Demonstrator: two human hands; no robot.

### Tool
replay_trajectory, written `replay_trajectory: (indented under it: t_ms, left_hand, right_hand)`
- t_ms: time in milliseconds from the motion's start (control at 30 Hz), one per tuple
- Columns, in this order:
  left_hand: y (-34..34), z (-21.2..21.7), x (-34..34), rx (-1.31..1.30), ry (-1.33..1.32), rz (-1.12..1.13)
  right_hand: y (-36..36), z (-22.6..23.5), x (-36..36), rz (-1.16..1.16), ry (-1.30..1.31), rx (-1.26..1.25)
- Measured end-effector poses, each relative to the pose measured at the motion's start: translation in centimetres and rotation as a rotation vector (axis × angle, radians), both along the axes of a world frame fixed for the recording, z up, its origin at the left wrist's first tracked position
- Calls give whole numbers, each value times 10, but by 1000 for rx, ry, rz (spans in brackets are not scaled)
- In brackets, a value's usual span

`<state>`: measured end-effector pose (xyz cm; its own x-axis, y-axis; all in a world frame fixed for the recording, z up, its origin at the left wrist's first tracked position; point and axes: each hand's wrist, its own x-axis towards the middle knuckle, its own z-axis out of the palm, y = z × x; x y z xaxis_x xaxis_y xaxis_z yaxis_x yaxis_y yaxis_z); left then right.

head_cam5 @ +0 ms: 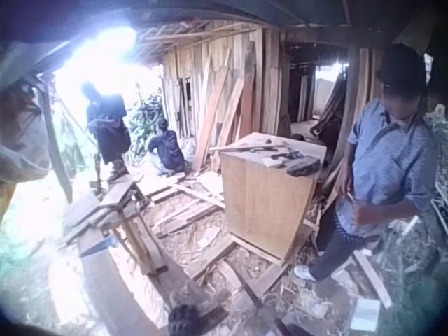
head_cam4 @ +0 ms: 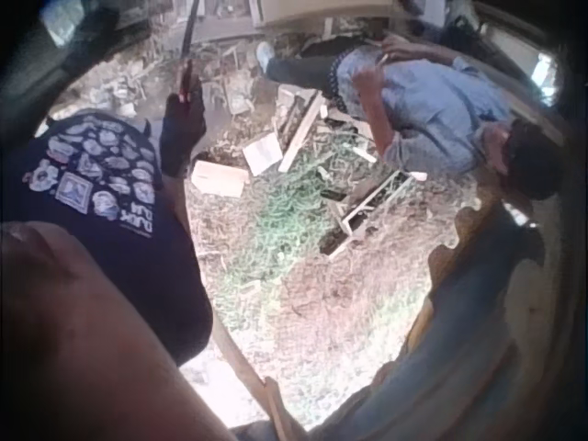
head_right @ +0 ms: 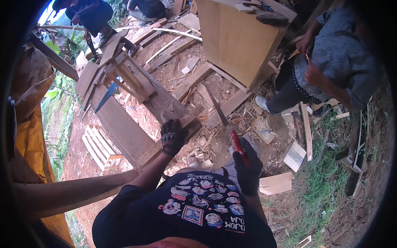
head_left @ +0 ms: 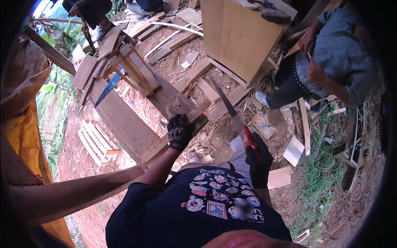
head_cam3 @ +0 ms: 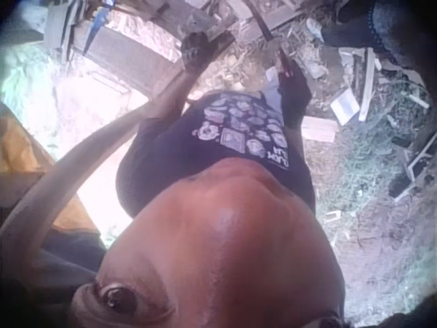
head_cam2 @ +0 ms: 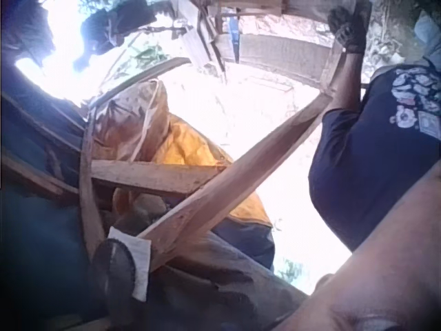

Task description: The person sits on the ground and uses a hand saw to cut a small piece of wood held between their legs. They then move to a wooden structure and continue sawing a larger piece of wood clamped to the frame.

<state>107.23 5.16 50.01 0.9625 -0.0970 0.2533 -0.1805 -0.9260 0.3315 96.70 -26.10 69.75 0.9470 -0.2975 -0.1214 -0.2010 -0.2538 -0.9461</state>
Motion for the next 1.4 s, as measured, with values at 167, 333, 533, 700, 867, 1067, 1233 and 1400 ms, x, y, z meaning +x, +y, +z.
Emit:
replay_trajectory:
  t_ms: [167, 333, 533, 700, 867, 1067, 1233, 1400]
  left_hand:
    - [0, -5, 7, 11, 38, -18]
    - [7, 4, 15, -44, 43, -74]
    - [7, 13, 21, -68, -3, -133]
    - [12, -1, 42, -87, 9, -150]
    - [9, 4, 55, -181, 69, -164]
    - [-20, -13, 90, -116, -97, -55]
    - [-30, -18, 105, 52, -70, -194]
    - [-14, -31, 111, 177, -122, -404]
  right_hand:
    - [4, -18, 29, 168, -79, -69]
    - [20, -30, 46, 326, -415, -372]
    - [32, -33, 41, 283, -219, -200]
    - [39, -41, 38, 289, -153, -238]
    - [43, -46, 38, 315, -212, -323]
    - [42, -58, 35, 345, -294, -374]
    - [46, -69, 26, 294, -247, -256]
    - [71, -107, 2, 160, -327, -436]
